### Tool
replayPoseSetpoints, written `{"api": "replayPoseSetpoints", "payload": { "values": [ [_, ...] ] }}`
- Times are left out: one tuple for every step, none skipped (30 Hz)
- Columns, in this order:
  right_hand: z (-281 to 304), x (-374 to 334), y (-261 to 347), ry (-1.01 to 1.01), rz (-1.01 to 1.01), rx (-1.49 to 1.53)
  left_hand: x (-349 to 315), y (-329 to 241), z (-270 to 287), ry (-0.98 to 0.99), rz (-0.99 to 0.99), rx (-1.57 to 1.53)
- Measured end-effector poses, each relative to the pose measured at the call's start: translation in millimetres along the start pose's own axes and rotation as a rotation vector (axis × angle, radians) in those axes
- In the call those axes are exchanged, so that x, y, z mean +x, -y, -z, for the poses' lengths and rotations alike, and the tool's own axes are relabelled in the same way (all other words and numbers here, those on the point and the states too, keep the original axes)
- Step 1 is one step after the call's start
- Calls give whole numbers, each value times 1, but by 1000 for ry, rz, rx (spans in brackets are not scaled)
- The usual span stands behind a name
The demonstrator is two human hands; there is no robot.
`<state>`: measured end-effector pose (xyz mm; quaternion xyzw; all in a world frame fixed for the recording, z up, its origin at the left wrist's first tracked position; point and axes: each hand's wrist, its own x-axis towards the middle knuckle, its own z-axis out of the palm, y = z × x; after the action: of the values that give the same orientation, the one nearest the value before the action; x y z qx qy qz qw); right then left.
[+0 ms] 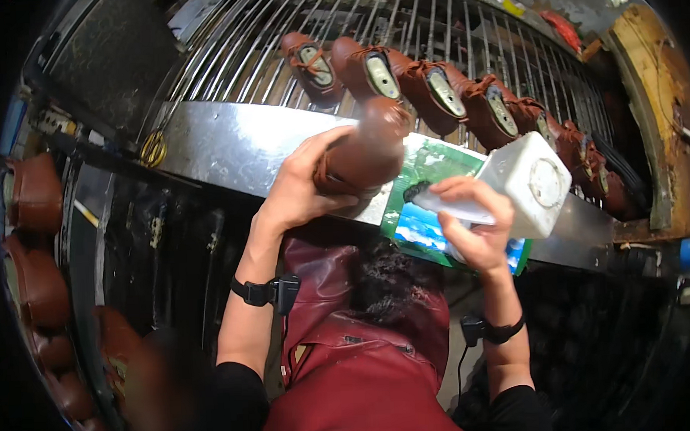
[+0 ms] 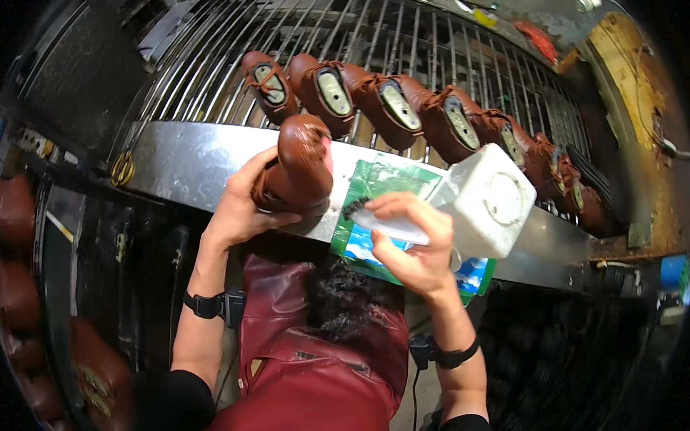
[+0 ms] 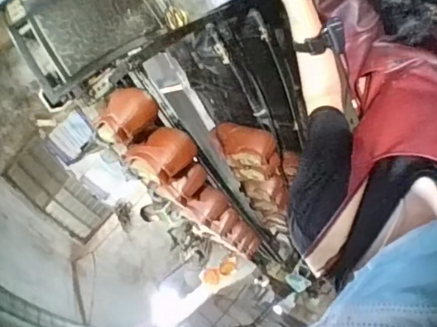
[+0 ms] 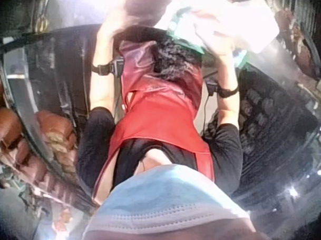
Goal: The recorder is applying glue to the edges of shoe uppers and then inspecting and arranging shoe soles on a rack.
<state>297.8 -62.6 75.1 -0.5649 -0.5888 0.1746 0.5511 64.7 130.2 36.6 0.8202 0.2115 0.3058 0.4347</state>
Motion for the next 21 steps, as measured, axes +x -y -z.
{"api": "replayPoseSetpoints", "payload": {
  "values": [
    [-3,-18,-5,-66,-88,-11,-6,14,-6,-58,125,-268],
    [-5,-39,-8,-131,-178,-23,-6,19,-3,-46,116,-283],
    [-4,-58,-10,-216,-204,59,-7,23,-4,-82,228,-386],
    [-2,-71,-5,-233,-239,32,-14,24,-10,-105,358,-490],
    [-1,-86,3,-446,-313,87,-20,6,-10,-132,309,-420],
    [2,-99,8,-667,-375,139,-25,-12,-7,-159,256,-347],
    [6,-111,6,-704,-357,52,-44,-16,-5,-180,266,-407],
    [6,-119,1,-759,-367,0,-63,-17,-5,-204,270,-463],
    [6,-125,-4,-788,-402,5,-78,-15,-7,-191,297,-504],
    [4,-129,-10,-810,-433,14,-95,-11,-11,-186,324,-541],
    [1,-131,-17,-797,-398,-36,-109,-10,-20,-184,372,-601],
    [-7,-127,-21,-824,-441,-73,-122,-8,-29,-195,421,-655],
    [-12,-125,-24,-840,-472,-32,-131,-11,-39,-201,432,-685],
    [-15,-123,-25,-855,-500,12,-137,-10,-44,-199,427,-665],
    [-16,-123,-24,-925,-529,112,-143,-13,-46,-162,453,-664],
    [-12,-119,-22,-948,-610,155,-150,-13,-46,-137,479,-658],
    [-7,-120,-20,-960,-636,293,-154,-13,-46,-100,489,-636],
    [-1,-121,-19,-969,-662,432,-154,-18,-49,-98,488,-657],
    [6,-120,-12,-971,-690,580,-152,-21,-52,-91,487,-700],
    [10,-113,4,-946,-732,744,-152,-24,-53,-82,492,-744],
    [10,-107,10,-912,-712,821,-153,-27,-52,-87,498,-729]
  ]
}}
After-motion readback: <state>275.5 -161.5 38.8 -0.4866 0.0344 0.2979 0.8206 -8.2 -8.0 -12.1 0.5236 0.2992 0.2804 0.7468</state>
